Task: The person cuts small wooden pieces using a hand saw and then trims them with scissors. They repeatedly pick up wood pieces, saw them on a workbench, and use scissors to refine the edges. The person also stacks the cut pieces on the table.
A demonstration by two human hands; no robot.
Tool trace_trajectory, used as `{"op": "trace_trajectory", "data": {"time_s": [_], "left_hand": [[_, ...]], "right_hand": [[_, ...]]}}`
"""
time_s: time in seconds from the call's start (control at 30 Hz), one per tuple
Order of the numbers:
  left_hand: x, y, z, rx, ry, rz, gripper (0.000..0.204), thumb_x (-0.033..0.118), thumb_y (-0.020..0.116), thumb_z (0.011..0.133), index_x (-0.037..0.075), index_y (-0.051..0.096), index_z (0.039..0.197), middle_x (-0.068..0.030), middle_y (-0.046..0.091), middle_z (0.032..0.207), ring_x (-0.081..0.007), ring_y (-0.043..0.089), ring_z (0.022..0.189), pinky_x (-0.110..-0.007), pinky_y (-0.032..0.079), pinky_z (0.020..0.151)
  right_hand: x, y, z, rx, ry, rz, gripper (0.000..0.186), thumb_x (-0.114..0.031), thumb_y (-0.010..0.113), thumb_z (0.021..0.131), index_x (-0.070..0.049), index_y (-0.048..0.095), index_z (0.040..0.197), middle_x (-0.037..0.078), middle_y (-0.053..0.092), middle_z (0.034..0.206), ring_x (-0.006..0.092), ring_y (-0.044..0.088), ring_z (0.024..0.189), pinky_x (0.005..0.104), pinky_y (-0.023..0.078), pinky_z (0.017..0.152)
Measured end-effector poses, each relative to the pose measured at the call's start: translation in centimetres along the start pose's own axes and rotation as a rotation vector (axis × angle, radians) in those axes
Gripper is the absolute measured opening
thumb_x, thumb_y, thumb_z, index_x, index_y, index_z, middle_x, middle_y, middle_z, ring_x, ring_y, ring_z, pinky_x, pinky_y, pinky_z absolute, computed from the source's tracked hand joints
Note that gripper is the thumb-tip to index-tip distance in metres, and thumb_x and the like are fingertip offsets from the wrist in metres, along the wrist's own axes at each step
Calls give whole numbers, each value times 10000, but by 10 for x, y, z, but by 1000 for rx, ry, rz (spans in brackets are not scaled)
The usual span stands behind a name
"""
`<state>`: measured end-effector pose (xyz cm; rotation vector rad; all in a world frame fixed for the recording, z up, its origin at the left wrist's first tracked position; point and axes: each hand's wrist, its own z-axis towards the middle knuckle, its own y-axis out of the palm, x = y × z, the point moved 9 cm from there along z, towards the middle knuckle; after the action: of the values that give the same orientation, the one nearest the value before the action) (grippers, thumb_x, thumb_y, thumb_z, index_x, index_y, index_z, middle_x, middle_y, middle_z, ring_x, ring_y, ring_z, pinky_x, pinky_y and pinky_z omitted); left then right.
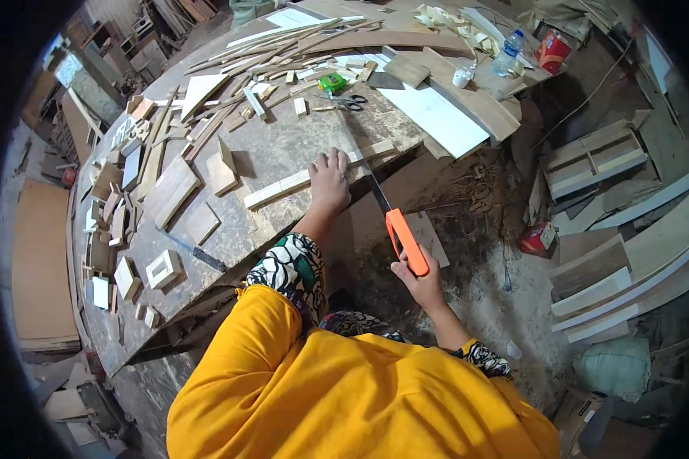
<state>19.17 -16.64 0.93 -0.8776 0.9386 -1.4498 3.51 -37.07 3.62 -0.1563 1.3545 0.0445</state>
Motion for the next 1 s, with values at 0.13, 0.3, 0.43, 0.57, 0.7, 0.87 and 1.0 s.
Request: {"op": "trace_trajectory", "data": {"time_s": [0.13, 0.3, 0.43, 0.57, 0.7, 0.87, 1.0], "left_hand": [[4, 0, 2, -48, 1, 3, 641, 137, 621, 678, 43, 426, 1281, -130, 422, 1339, -332, 395, 1201, -482, 338, 940], [4, 0, 1, -87, -4, 7, 664, 140, 616, 683, 60, 413, 1310, -110, 406, 1359, -335, 368, 1236, -490, 333, 949], [2, 3, 2, -151, -30, -14, 683, 142, 619, 680, 62, 405, 1323, -107, 408, 1350, -323, 367, 1237, -504, 324, 971], [4, 3, 2, -127, -9, 17, 748, 162, 667, 635, 51, 396, 1323, -103, 417, 1340, -311, 373, 1229, -505, 339, 957], [1, 6, 4, -78, -4, 33, 748, 155, 661, 641, 40, 376, 1323, -110, 415, 1339, -309, 378, 1230, -491, 341, 948], [0, -2, 4, -79, 1, -41, 723, 129, 640, 642, 33, 386, 1311, -118, 431, 1323, -311, 410, 1202, -484, 343, 934], [1, 2, 4, -119, -35, -49, 714, 130, 638, 643, 38, 397, 1309, -117, 423, 1332, -318, 394, 1222, -507, 325, 974]], "right_hand": [[6, 7, -1, -50, 37, -119, 214, -191, 678, 862, -29, 539, 858, 11, 511, 658, 103, 485, 595, 265, 422, 576], [-4, 15, -1, 21, -51, -179, 255, -216, 679, 863, -19, 526, 808, 60, 528, 629, 158, 515, 563, 294, 429, 546], [-3, 10, 8, 75, -57, -243, 281, -220, 681, 861, -11, 518, 768, 64, 505, 591, 173, 494, 522, 306, 407, 507], [5, 13, 33, 72, -42, -253, 307, -233, 682, 860, -14, 514, 726, 73, 487, 567, 188, 474, 497, 320, 382, 481], [12, 16, 33, 97, -145, -292, 339, -266, 667, 872, -20, 505, 705, 56, 470, 561, 174, 455, 503, 326, 377, 485], [33, 21, 27, 11, 69, -148, 351, -295, 665, 875, -10, 526, 725, 51, 498, 604, 164, 486, 563, 323, 385, 516], [41, 15, 26, 35, 74, -167, 335, -296, 661, 877, -12, 547, 740, 44, 485, 580, 145, 473, 537, 319, 380, 504]]}}
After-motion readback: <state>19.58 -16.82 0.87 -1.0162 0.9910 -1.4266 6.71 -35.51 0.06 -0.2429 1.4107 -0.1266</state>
